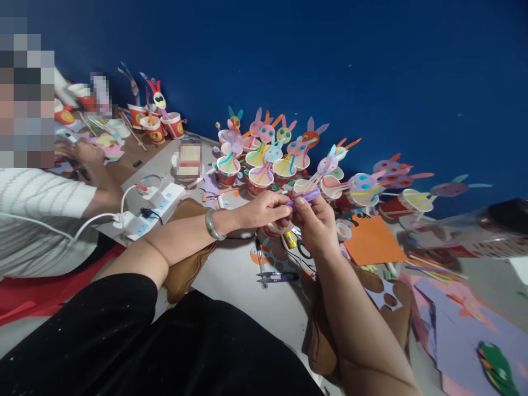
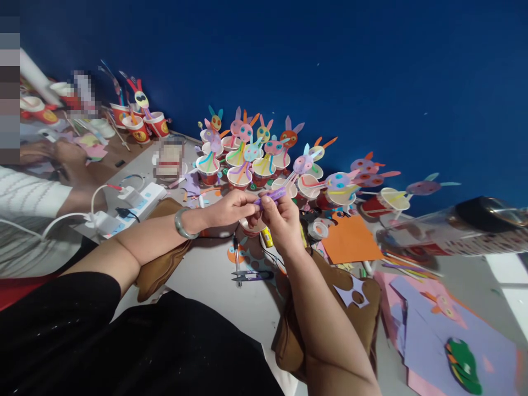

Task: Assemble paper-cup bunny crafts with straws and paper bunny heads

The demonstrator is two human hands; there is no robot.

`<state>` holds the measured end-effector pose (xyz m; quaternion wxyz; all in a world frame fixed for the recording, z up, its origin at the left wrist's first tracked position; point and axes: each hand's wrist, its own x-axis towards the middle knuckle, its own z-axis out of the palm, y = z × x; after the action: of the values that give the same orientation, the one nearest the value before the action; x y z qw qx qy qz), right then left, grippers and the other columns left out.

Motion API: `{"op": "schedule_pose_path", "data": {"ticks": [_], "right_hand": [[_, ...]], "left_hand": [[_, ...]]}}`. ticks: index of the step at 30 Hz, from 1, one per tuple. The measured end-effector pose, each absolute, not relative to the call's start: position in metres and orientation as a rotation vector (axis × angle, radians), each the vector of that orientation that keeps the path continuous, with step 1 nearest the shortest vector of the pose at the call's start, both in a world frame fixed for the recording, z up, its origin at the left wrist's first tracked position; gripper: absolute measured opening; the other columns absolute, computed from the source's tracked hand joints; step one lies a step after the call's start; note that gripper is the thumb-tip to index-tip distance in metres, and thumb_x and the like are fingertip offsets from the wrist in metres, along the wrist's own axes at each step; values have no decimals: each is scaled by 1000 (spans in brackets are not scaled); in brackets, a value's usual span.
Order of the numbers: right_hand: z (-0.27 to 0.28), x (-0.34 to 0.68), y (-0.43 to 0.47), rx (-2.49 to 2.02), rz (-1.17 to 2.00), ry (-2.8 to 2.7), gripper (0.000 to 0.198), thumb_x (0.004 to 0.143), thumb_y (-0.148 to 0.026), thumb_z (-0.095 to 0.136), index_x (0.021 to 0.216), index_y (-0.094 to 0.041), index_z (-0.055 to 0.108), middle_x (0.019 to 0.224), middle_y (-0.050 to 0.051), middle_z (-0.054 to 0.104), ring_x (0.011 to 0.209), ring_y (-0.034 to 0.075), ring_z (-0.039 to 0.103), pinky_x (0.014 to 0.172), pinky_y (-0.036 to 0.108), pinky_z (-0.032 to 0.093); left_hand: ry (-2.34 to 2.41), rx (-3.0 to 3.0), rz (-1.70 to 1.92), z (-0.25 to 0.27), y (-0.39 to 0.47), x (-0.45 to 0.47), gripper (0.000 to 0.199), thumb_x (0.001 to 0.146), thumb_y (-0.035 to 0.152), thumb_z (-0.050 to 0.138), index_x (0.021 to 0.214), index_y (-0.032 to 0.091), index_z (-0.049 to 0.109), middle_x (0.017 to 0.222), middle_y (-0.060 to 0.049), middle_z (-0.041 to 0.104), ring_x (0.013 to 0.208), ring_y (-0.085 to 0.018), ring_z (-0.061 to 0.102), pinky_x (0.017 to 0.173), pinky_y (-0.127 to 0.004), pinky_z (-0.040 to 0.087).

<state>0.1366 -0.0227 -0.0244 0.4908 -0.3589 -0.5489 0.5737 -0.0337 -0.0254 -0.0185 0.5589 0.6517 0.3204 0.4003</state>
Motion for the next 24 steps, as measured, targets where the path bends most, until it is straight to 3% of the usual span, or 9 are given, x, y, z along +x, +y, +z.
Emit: {"op": "schedule_pose_path", "data": {"ticks": [6,15,19,24], "right_hand": [[-28,135,-25,-874,1325,-1359,50,80,-66,82,97,-24,61,56,-10,41,47,8,35,46,24,26],[-28,136,-25,-936,1288,-1377,52,79,-68,82,99,-24,64,59,-8,46,50,9,39,48,24,31],[-22,141,-19,-962,1331,-1370,49,73,-63,87,97,-23,69,67,-5,56,55,10,46,51,24,37],[-17,147,-15,-979,1277,-1438,34,76,-49,86,93,-22,75,69,-2,59,56,11,46,52,26,40]], "left_hand": [[709,1573,991,-21,-26,-33,21,92,22,55,73,15,59,64,1,62,60,-7,59,59,-18,47],[757,1564,953,-18,-25,-34,19,93,16,54,76,14,61,66,0,65,62,-7,62,61,-19,49],[753,1552,859,-16,-24,-35,20,97,28,63,82,14,60,72,-1,68,67,-9,65,65,-22,52],[751,1508,873,-16,-19,-36,27,96,39,68,87,15,61,79,-2,70,71,-10,66,66,-23,52]]}}
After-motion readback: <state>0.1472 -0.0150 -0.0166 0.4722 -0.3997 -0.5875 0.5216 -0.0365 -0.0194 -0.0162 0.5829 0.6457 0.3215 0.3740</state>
